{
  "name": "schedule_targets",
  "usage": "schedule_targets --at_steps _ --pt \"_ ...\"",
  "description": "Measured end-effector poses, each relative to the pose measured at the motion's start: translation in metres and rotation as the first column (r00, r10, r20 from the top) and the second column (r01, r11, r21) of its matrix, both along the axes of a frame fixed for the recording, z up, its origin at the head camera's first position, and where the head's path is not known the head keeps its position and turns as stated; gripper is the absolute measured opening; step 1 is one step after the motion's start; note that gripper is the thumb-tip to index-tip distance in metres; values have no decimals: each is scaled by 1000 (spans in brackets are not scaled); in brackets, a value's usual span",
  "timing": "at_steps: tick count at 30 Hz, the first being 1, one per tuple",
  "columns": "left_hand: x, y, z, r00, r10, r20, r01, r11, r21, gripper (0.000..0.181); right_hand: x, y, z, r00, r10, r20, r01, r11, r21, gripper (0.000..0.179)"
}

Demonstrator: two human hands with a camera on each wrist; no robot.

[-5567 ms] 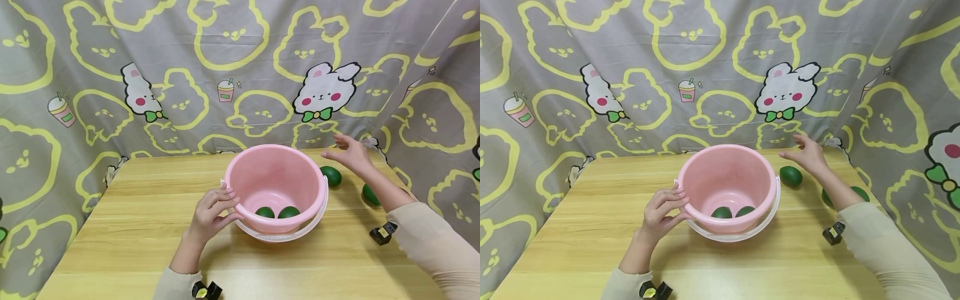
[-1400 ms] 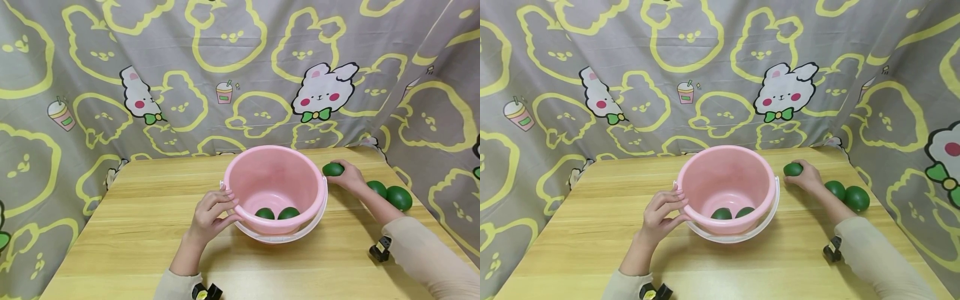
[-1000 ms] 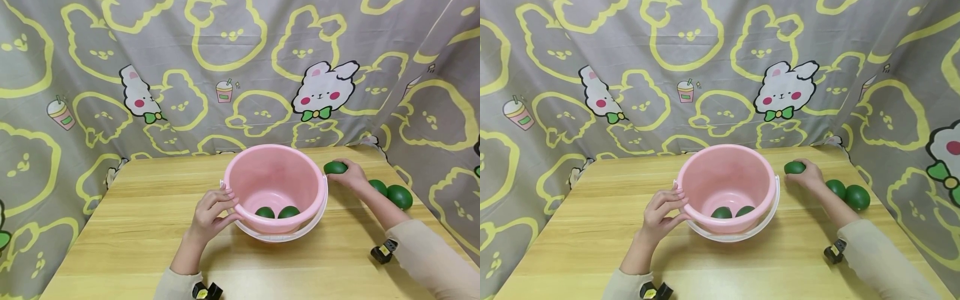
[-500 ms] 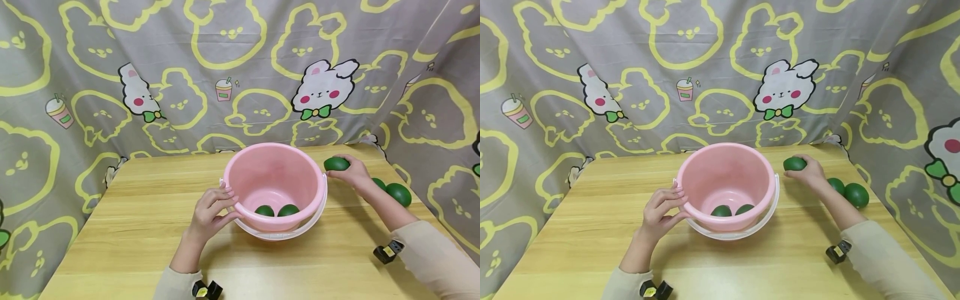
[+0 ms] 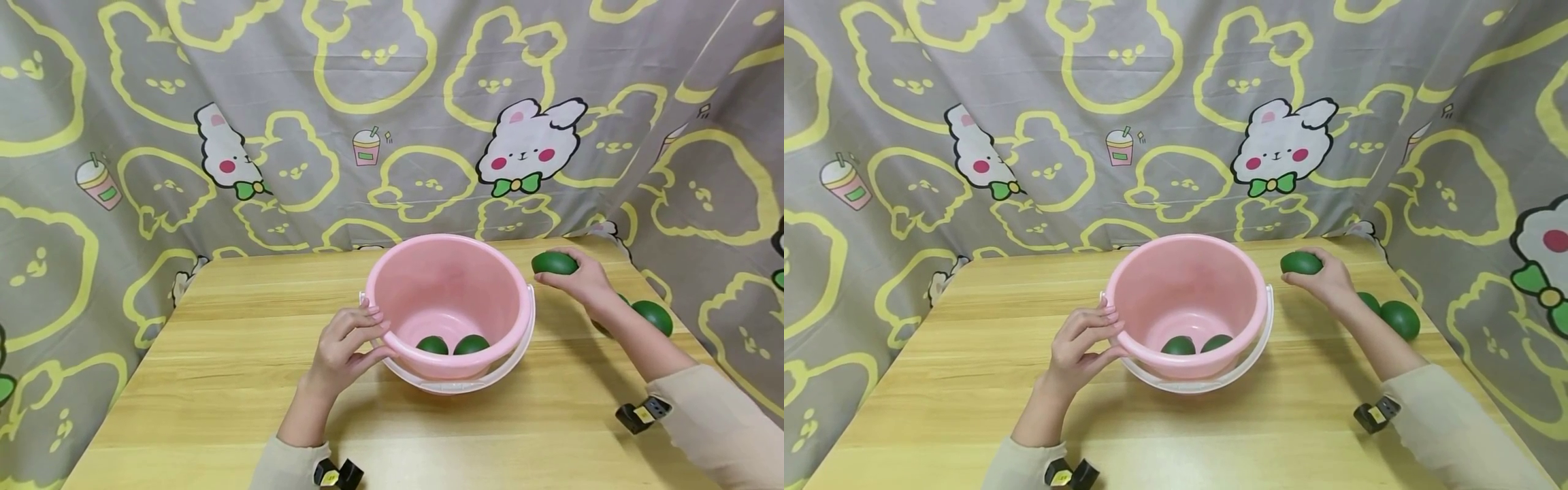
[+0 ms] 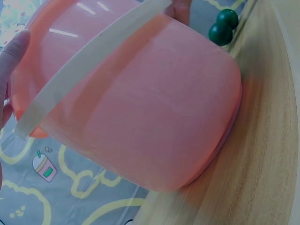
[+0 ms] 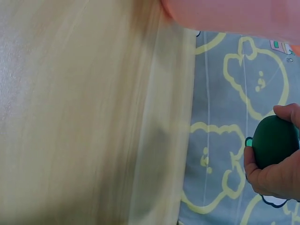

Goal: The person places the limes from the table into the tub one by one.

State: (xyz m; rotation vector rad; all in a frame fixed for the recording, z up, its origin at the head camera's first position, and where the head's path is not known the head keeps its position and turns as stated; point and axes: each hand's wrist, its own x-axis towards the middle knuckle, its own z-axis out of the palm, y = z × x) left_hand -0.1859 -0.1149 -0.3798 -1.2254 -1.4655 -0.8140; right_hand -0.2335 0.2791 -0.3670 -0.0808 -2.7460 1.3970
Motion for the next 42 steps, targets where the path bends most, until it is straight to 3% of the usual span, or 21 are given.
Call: schedule_targets --at_steps 9,26,42 --pt "0 0 0 1000 4 5 -4 1000 -2 35 4 -4 11 998 17 -60 -18 1000 -16 61" --pt "1 0 0 1000 4 -6 -4 1000 2 35 18 -9 36 997 -19 -70 18 1000 -23 65" --pt "0 0 0 1000 6 -1 -6 1000 4 34 36 -22 65 991 16 -132 -8 998 63 65"
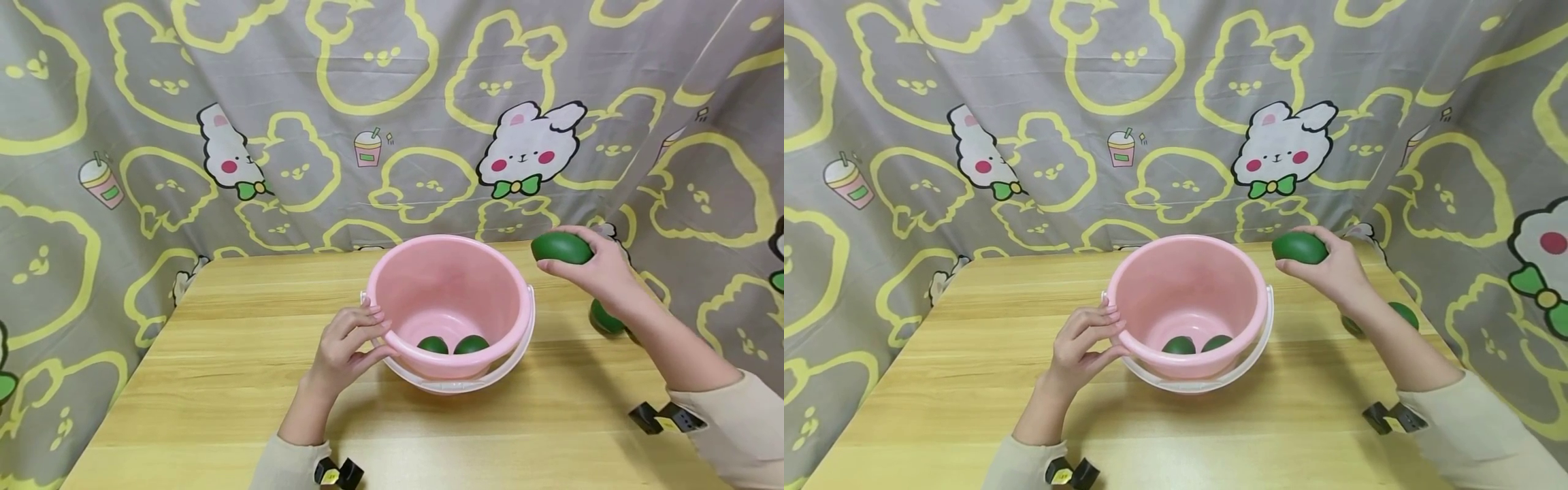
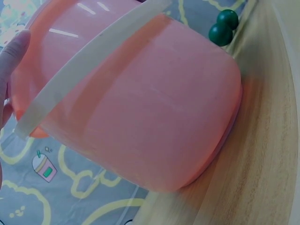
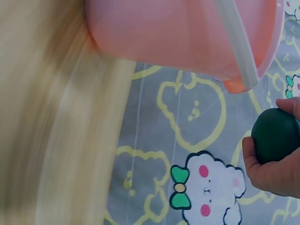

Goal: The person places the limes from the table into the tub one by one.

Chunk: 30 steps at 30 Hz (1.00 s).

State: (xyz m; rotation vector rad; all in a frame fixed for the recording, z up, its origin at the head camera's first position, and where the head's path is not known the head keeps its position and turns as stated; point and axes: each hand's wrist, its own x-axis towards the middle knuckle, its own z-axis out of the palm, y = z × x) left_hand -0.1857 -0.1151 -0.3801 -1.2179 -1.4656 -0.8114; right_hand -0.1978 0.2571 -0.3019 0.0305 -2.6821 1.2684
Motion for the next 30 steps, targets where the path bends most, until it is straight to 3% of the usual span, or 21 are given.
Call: schedule_targets --at_steps 12,20,30 --pt "-1 -1 0 1000 0 6 0 1000 -4 34 7 -14 20 999 42 -7 -42 998 41 64" --pt "0 1 -1 1000 -5 -1 5 1000 -3 35 12 -23 29 996 74 42 -74 997 13 64" --pt "-1 -1 0 1000 -3 -6 3 1000 -3 35 14 -37 33 986 164 -15 -164 986 -14 57"
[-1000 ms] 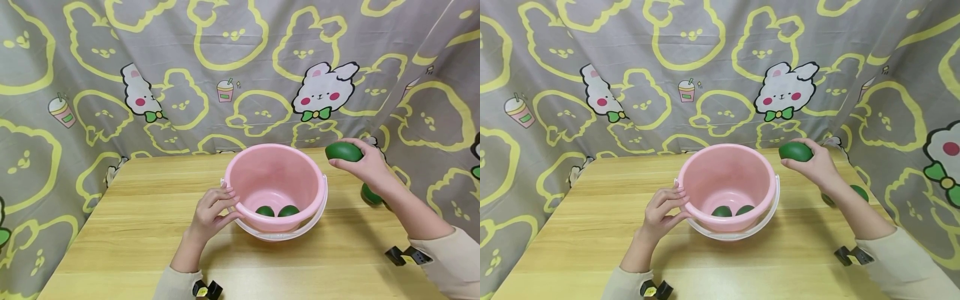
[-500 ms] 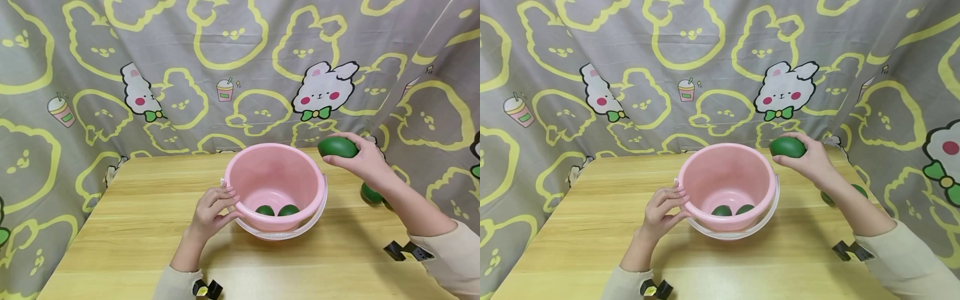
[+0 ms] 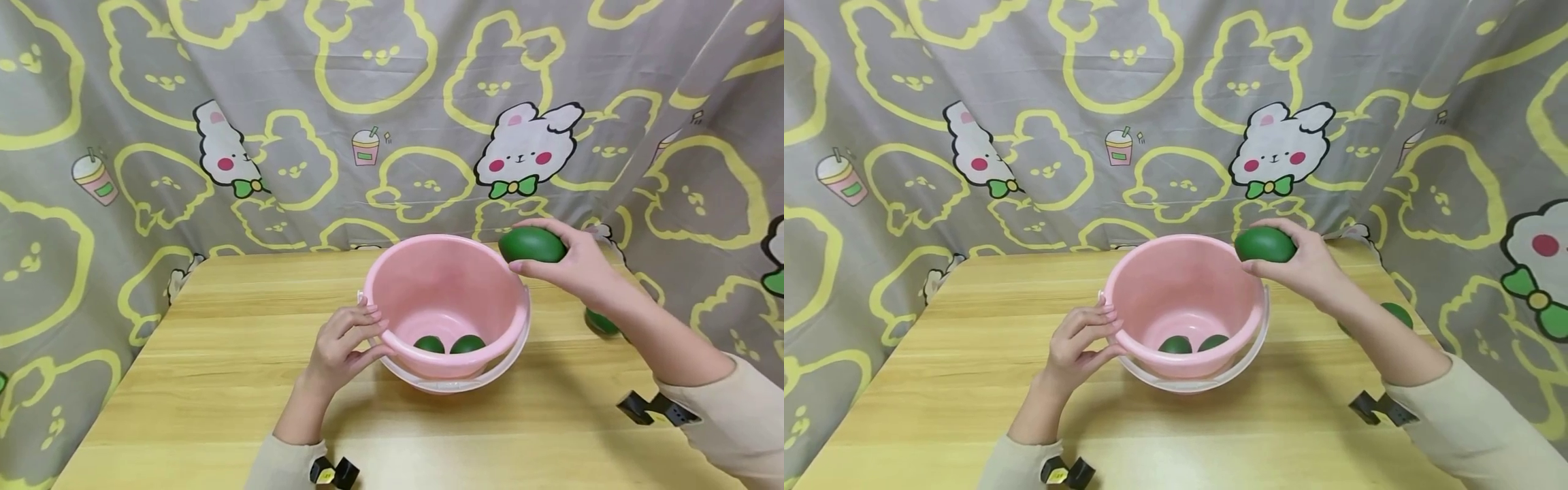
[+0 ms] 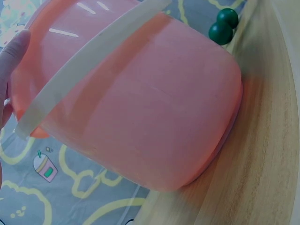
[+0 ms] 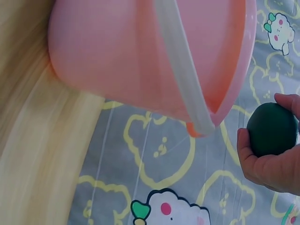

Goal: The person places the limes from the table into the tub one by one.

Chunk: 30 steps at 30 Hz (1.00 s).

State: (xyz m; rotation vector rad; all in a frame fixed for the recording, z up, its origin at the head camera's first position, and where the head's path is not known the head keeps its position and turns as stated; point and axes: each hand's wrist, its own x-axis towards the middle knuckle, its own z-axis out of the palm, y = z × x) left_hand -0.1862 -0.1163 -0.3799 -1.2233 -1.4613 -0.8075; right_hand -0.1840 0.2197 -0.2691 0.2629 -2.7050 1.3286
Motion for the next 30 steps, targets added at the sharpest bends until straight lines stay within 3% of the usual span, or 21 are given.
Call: schedule_targets --at_steps 16,30 --pt "2 0 0 1000 6 12 -6 1000 -15 35 4 -31 5 992 126 8 -126 992 -17 55" --pt "0 0 1 1000 6 2 -6 1000 -5 35 4 -46 12 986 162 34 -164 986 39 59"
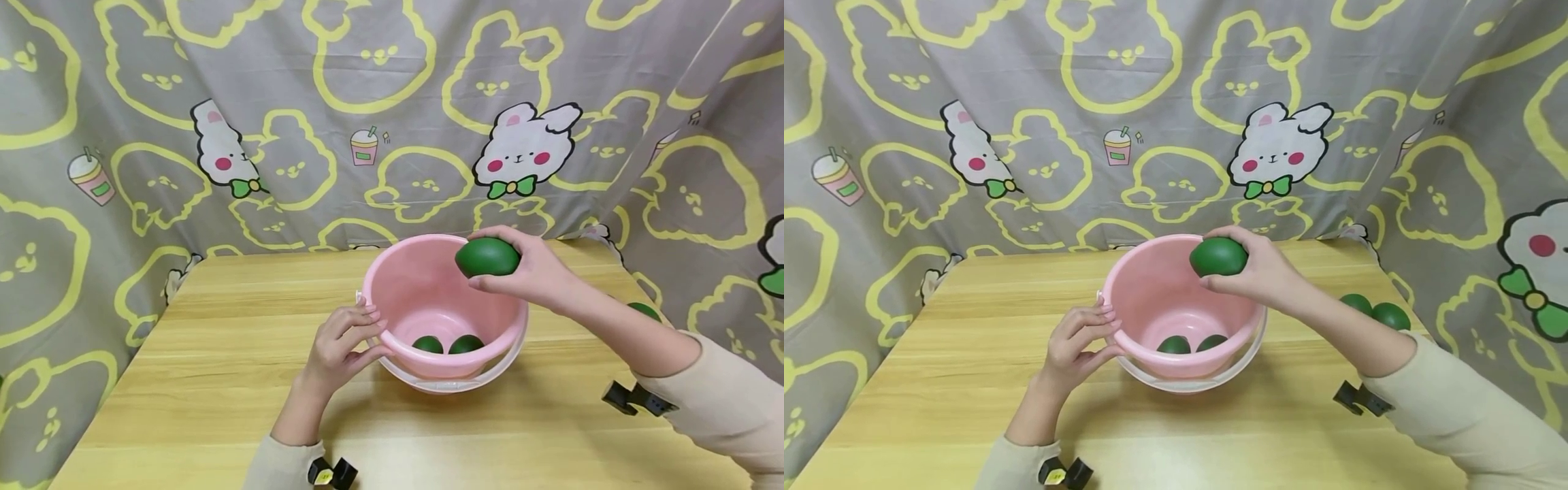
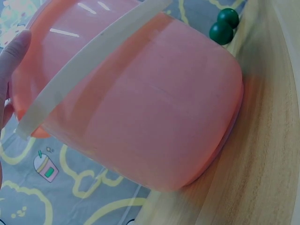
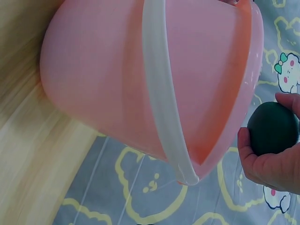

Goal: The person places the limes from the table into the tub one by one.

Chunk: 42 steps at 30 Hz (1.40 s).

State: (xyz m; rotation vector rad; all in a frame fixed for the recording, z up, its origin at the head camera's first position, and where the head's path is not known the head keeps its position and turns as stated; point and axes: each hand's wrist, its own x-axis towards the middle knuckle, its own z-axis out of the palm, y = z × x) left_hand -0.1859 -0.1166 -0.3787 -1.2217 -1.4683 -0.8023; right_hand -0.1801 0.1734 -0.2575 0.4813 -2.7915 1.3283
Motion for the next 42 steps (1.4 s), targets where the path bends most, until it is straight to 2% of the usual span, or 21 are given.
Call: schedule_targets --at_steps 12,23,32,42 --pt "0 1 1 1000 -14 -3 14 1000 6 35 -6 -3 -2 998 50 -48 -48 998 46 61" --pt "0 1 1 1000 -15 8 15 1000 3 35 -11 -7 -5 984 156 -82 -156 988 16 66" --pt "0 2 1 1000 -14 9 14 1000 -2 35 -11 4 -4 989 84 -122 -90 995 -39 62" --pt "0 1 1 1000 -13 21 13 1000 -1 34 -8 12 0 986 54 -157 -67 994 -82 60"
